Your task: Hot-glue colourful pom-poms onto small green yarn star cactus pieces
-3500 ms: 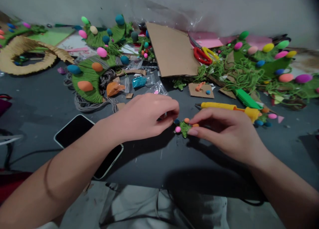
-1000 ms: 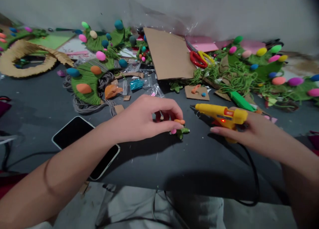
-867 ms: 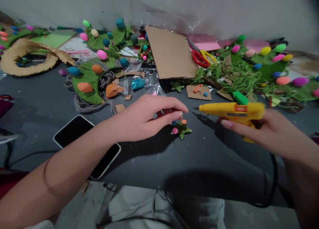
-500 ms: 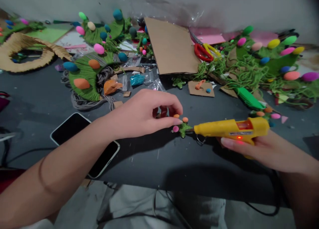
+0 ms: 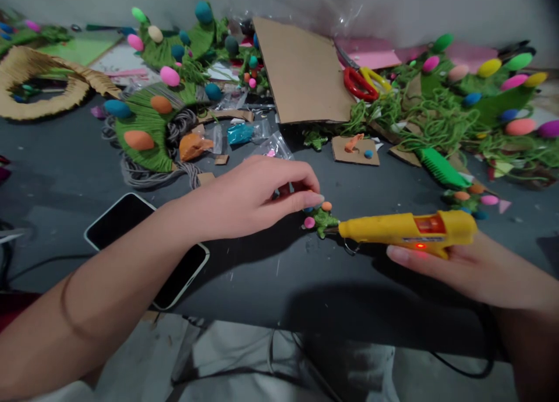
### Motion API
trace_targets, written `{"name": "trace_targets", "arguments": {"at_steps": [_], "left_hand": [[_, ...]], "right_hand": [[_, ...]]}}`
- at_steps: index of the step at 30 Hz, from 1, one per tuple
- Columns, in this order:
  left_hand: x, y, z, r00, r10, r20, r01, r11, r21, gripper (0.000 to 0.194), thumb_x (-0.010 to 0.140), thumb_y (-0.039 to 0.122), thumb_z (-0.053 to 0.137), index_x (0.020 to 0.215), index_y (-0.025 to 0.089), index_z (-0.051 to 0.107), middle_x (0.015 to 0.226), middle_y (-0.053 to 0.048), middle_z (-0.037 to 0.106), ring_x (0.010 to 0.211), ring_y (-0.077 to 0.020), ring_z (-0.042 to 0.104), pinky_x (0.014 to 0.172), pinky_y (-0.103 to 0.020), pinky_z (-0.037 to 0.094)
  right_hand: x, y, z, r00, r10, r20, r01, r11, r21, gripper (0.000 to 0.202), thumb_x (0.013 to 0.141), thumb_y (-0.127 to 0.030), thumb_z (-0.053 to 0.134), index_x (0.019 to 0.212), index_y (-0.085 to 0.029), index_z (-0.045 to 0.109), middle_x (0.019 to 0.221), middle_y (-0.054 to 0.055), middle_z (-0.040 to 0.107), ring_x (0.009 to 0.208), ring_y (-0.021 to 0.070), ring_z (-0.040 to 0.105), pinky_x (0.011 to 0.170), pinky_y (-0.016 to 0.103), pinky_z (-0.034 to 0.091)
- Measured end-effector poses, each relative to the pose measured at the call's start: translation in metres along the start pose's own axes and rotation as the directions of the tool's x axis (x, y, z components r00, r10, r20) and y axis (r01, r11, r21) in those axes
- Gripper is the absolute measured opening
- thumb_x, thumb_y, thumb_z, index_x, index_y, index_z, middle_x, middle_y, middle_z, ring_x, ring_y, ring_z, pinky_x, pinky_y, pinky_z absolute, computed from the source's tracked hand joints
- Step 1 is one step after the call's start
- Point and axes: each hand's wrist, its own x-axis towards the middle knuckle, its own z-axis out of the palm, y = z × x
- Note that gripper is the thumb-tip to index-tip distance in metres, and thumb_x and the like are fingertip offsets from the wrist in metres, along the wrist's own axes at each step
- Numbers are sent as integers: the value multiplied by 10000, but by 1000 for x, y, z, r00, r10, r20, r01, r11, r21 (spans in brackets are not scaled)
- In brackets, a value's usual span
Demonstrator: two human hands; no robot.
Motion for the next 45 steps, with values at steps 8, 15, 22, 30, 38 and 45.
{"name": "trace_targets", "arguments": {"at_steps": [8, 15, 22, 30, 38, 45], "left_hand": [[-1, 0, 4, 998, -20, 54, 25, 995, -96, 264, 1069, 425, 471, 1057, 220, 638, 863, 3, 714, 650, -115, 590, 588, -240, 411], [-2, 2, 8, 990, -32, 140, 59, 979, -196, 279, 1083, 447, 443, 1089, 217, 602, 973, -7, 731, 762, -109, 640, 656, -226, 458], [-2, 4, 11, 985, -35, 166, 62, 985, -161, 281, 1098, 417, 411, 1081, 197, 586, 999, -30, 731, 850, -133, 668, 697, -246, 448], [-1, 6, 10, 980, -70, 187, 98, 985, -144, 287, 1100, 429, 397, 1074, 202, 572, 1007, -31, 733, 837, -142, 664, 718, -259, 445], [-1, 4, 11, 994, -5, 107, 16, 995, -98, 229, 1081, 379, 467, 1059, 201, 610, 993, -26, 726, 928, -156, 658, 780, -273, 461], [1, 0, 12, 991, 131, 10, -130, 988, -89, 100, 995, 245, 636, 1064, 191, 684, 1016, -33, 722, 875, -130, 654, 755, -243, 499]], "right_hand": [[2, 0, 0, 989, 17, 145, -28, 997, 74, 271, 885, -407, 742, 1134, -305, 767, 889, -10, 772, 819, 201, 740, 701, 240, 638], [0, 0, -1, 988, 26, 154, -38, 997, 73, 262, 879, -389, 747, 1134, -330, 766, 908, -28, 771, 749, 179, 717, 690, 234, 638], [-1, 1, -2, 987, 45, 156, -52, 998, 43, 211, 882, -403, 735, 1071, -318, 774, 789, -24, 737, 689, 187, 694, 621, 239, 621], [0, 5, 0, 989, -26, 147, 23, 1000, 19, 234, 858, -413, 742, 1085, -362, 765, 856, -72, 775, 694, 185, 735, 569, 230, 634], [-18, 34, -24, 994, -101, -37, 89, 964, -250, 332, 880, -574, 690, 1117, -352, 760, 866, -23, 790, 690, 203, 735, 566, 262, 623], [1, 42, -28, 852, -95, -515, -152, 897, -416, 510, 824, -651, 696, 1059, -211, 801, 869, 68, 788, 720, 240, 717, 610, 335, 538]]}}
